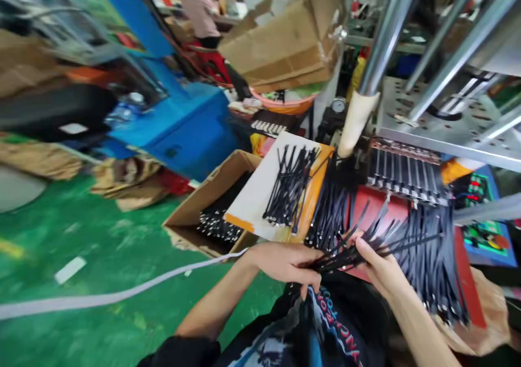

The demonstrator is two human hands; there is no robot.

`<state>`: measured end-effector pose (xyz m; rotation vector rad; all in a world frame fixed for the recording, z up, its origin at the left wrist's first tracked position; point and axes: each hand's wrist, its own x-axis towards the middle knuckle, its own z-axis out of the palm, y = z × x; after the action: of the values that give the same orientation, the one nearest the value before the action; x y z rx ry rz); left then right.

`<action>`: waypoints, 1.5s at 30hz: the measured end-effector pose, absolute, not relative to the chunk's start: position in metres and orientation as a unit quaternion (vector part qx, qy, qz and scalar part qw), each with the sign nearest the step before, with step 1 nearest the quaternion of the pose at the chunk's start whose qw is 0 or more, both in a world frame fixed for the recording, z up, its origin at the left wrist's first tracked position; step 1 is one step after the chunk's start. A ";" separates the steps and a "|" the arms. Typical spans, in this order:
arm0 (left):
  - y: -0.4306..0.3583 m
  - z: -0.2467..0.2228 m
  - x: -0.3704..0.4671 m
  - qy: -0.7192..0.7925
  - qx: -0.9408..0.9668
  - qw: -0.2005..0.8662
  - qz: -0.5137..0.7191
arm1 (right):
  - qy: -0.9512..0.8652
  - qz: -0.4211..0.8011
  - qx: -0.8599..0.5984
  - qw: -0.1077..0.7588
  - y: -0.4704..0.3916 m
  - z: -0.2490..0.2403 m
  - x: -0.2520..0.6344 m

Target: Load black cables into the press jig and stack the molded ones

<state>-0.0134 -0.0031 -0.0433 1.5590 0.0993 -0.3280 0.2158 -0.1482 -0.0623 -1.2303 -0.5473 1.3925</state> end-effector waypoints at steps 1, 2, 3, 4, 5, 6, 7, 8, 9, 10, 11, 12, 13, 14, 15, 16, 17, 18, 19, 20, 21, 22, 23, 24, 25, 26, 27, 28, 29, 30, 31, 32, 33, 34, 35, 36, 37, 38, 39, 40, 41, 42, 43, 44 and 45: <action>-0.003 -0.040 -0.027 0.093 0.697 0.706 -0.084 | -0.273 0.590 -0.525 0.550 -0.127 -0.054 0.216; -0.004 -0.039 -0.039 0.138 0.685 0.715 -0.012 | -0.315 0.585 -0.523 0.534 -0.103 -0.046 0.216; -0.006 -0.039 -0.048 0.182 0.664 0.722 0.066 | -0.355 0.578 -0.522 0.518 -0.078 -0.039 0.215; -0.007 -0.040 -0.055 0.225 0.641 0.720 0.141 | -0.395 0.566 -0.523 0.500 -0.050 -0.033 0.212; -0.007 -0.044 -0.059 0.270 0.617 0.710 0.206 | -0.430 0.552 -0.526 0.484 -0.022 -0.029 0.209; -0.007 -0.048 -0.061 0.314 0.599 0.690 0.257 | -0.459 0.538 -0.531 0.467 0.006 -0.026 0.205; -0.006 -0.054 -0.062 0.357 0.585 0.666 0.295 | -0.481 0.524 -0.540 0.451 0.032 -0.026 0.202; -0.004 -0.059 -0.061 0.394 0.576 0.640 0.322 | -0.493 0.512 -0.551 0.438 0.055 -0.026 0.200; -0.003 -0.065 -0.060 0.423 0.571 0.617 0.338 | -0.500 0.500 -0.565 0.425 0.071 -0.028 0.200; -0.002 -0.070 -0.060 0.445 0.571 0.598 0.344 | -0.502 0.487 -0.581 0.416 0.079 -0.030 0.202; -0.003 -0.074 -0.061 0.462 0.574 0.583 0.343 | -0.501 0.473 -0.598 0.410 0.078 -0.033 0.206; -0.005 -0.076 -0.062 0.475 0.581 0.568 0.336 | -0.501 0.460 -0.613 0.403 0.067 -0.037 0.213; -0.008 -0.077 -0.063 0.486 0.595 0.550 0.329 | -0.506 0.443 -0.629 0.390 0.047 -0.042 0.221; -0.012 -0.076 -0.064 0.493 0.615 0.524 0.324 | -0.512 0.426 -0.646 0.374 0.018 -0.046 0.230; -0.016 -0.073 -0.063 0.494 0.640 0.493 0.322 | -0.519 0.415 -0.661 0.348 -0.015 -0.051 0.236; -0.020 -0.069 -0.061 0.487 0.668 0.461 0.322 | -0.540 0.373 -0.695 0.292 -0.052 -0.057 0.241; -0.023 -0.063 -0.056 0.472 0.694 0.438 0.321 | -0.545 0.338 -0.730 0.237 -0.088 -0.062 0.242; -0.025 -0.058 -0.050 0.450 0.715 0.431 0.317 | -0.536 0.299 -0.764 0.198 -0.121 -0.068 0.239; -0.026 -0.052 -0.042 0.424 0.729 0.441 0.306 | -0.527 0.258 -0.792 0.170 -0.149 -0.075 0.233; -0.027 -0.046 -0.032 0.398 0.736 0.466 0.287 | -0.522 0.229 -0.808 0.150 -0.170 -0.082 0.225; -0.028 -0.041 -0.022 0.375 0.738 0.497 0.262 | -0.520 0.205 -0.817 0.141 -0.183 -0.089 0.216; -0.028 -0.036 -0.013 0.355 0.735 0.529 0.232 | -0.521 0.190 -0.820 0.138 -0.190 -0.096 0.207; -0.029 -0.032 -0.004 0.338 0.731 0.558 0.199 | -0.523 0.184 -0.821 0.138 -0.192 -0.102 0.201; -0.030 -0.029 0.002 0.324 0.727 0.583 0.165 | -0.522 0.181 -0.821 0.140 -0.191 -0.106 0.197; -0.032 -0.027 0.007 0.313 0.721 0.604 0.132 | -0.518 0.181 -0.823 0.143 -0.188 -0.109 0.196; -0.035 -0.026 0.009 0.302 0.713 0.625 0.099 | -0.512 0.184 -0.826 0.145 -0.185 -0.110 0.196; -0.038 -0.027 0.011 0.292 0.704 0.644 0.062 | -0.503 0.188 -0.830 0.150 -0.184 -0.109 0.198; -0.041 -0.030 0.012 0.283 0.695 0.660 0.023 | -0.495 0.198 -0.831 0.158 -0.185 -0.106 0.200; -0.046 -0.034 0.012 0.275 0.685 0.674 -0.014 | -0.489 0.217 -0.827 0.171 -0.188 -0.102 0.203; -0.052 -0.040 0.013 0.266 0.673 0.688 -0.047 | -0.484 0.244 -0.819 0.186 -0.193 -0.097 0.204; -0.059 -0.048 0.015 0.255 0.657 0.706 -0.071 | -0.480 0.277 -0.807 0.203 -0.200 -0.092 0.205; -0.067 -0.056 0.018 0.247 0.632 0.730 -0.083 | -0.474 0.309 -0.794 0.220 -0.207 -0.087 0.205; -0.075 -0.065 0.022 0.244 0.598 0.759 -0.083 | -0.468 0.336 -0.783 0.237 -0.213 -0.083 0.205; -0.084 -0.073 0.027 0.246 0.556 0.790 -0.075 | -0.461 0.352 -0.775 0.251 -0.218 -0.081 0.204; -0.092 -0.080 0.030 0.254 0.514 0.817 -0.063 | -0.454 0.356 -0.773 0.264 -0.221 -0.080 0.202; -0.098 -0.085 0.033 0.265 0.479 0.835 -0.050 | -0.446 0.347 -0.779 0.273 -0.221 -0.081 0.201; -0.103 -0.088 0.035 0.273 0.459 0.844 -0.040 | -0.438 0.327 -0.790 0.278 -0.220 -0.084 0.201; -0.105 -0.089 0.035 0.279 0.456 0.845 -0.032 | -0.428 0.301 -0.805 0.279 -0.218 -0.087 0.200; -0.106 -0.089 0.033 0.282 0.467 0.837 -0.029 | -0.418 0.272 -0.822 0.275 -0.215 -0.092 0.201; -0.104 -0.087 0.030 0.285 0.488 0.824 -0.028 | -0.407 0.243 -0.839 0.266 -0.211 -0.096 0.201; -0.102 -0.086 0.026 0.289 0.511 0.809 -0.031 | -0.395 0.217 -0.855 0.258 -0.208 -0.099 0.202; -0.098 -0.084 0.022 0.294 0.530 0.795 -0.037 | -0.384 0.198 -0.865 0.253 -0.205 -0.100 0.202; -0.095 -0.082 0.019 0.299 0.539 0.786 -0.044 | -0.376 0.190 -0.869 0.258 -0.205 -0.100 0.203; -0.093 -0.081 0.017 0.300 0.539 0.786 -0.052 | -0.369 0.194 -0.866 0.275 -0.206 -0.098 0.202; -0.091 -0.080 0.017 0.297 0.526 0.795 -0.056 | -0.365 0.211 -0.856 0.299 -0.209 -0.094 0.201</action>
<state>0.0173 -0.0912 -0.0804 1.1315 0.6384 -0.1207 0.2013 -0.2092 -0.0938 -2.2736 -0.9681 0.5615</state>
